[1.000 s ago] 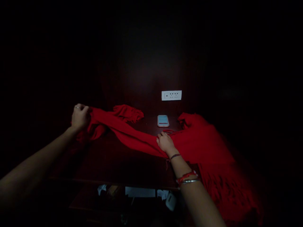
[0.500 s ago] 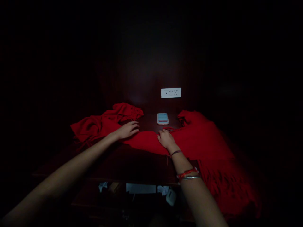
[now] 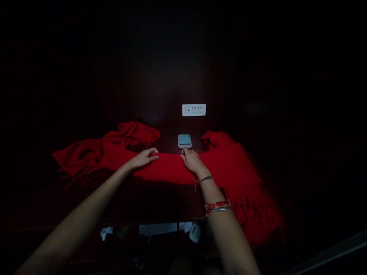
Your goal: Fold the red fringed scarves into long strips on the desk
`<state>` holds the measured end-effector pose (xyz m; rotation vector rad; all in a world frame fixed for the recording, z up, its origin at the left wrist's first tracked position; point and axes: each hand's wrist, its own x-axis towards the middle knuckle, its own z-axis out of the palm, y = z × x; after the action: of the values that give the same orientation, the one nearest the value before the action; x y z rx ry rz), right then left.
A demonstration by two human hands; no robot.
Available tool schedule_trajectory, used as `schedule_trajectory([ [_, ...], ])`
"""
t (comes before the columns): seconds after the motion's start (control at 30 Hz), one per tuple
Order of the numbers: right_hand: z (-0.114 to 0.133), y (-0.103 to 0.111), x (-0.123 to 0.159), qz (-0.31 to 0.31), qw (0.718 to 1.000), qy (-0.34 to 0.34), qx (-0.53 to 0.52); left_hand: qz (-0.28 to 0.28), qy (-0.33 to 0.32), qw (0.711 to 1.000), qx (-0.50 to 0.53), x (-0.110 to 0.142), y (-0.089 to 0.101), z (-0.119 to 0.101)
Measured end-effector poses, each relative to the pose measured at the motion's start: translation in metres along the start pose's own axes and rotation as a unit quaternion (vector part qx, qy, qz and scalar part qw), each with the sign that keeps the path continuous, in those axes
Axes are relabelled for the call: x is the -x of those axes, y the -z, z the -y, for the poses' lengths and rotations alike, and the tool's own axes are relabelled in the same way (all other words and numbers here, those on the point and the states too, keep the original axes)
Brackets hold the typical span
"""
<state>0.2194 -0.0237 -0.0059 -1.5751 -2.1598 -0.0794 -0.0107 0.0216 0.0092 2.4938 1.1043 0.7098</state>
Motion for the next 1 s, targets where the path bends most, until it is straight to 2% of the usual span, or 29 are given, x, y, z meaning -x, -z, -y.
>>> schedule_trajectory([
  [0.1,-0.003,0.003,0.003,0.033,0.997,-0.012,0.063,-0.001,0.024,1.000,0.016,0.001,-0.002,-0.004],
  [0.23,-0.003,0.009,0.005,0.046,0.991,0.007,0.124,0.013,-0.001,1.000,0.012,0.000,-0.005,-0.007],
  [0.3,-0.003,0.013,0.005,0.037,0.991,0.010,0.126,0.010,-0.032,0.999,-0.013,0.000,-0.006,-0.008],
  [0.4,-0.007,0.017,0.006,0.019,0.994,0.005,0.110,-0.028,-0.056,0.995,-0.072,-0.001,-0.008,-0.010],
  [0.5,-0.016,0.020,0.007,0.043,0.994,-0.011,0.098,-0.052,-0.066,0.992,-0.092,-0.002,-0.010,-0.009],
  [0.63,-0.026,0.026,0.010,0.064,0.989,-0.047,0.126,-0.047,-0.091,0.989,-0.106,-0.002,-0.013,-0.006],
  [0.73,-0.026,0.032,0.010,0.023,0.988,-0.046,0.143,-0.058,-0.086,0.987,-0.119,-0.002,-0.014,-0.004],
  [0.87,-0.024,0.035,0.009,-0.060,0.984,-0.060,0.156,-0.119,-0.072,0.984,-0.113,-0.004,-0.017,-0.010],
  [0.93,-0.023,0.032,0.008,-0.074,0.981,-0.075,0.163,-0.163,-0.050,0.975,-0.145,-0.005,-0.020,-0.014],
  [1.0,-0.022,0.028,0.008,-0.079,0.979,-0.085,0.169,-0.183,-0.036,0.965,-0.187,-0.005,-0.021,-0.018],
])
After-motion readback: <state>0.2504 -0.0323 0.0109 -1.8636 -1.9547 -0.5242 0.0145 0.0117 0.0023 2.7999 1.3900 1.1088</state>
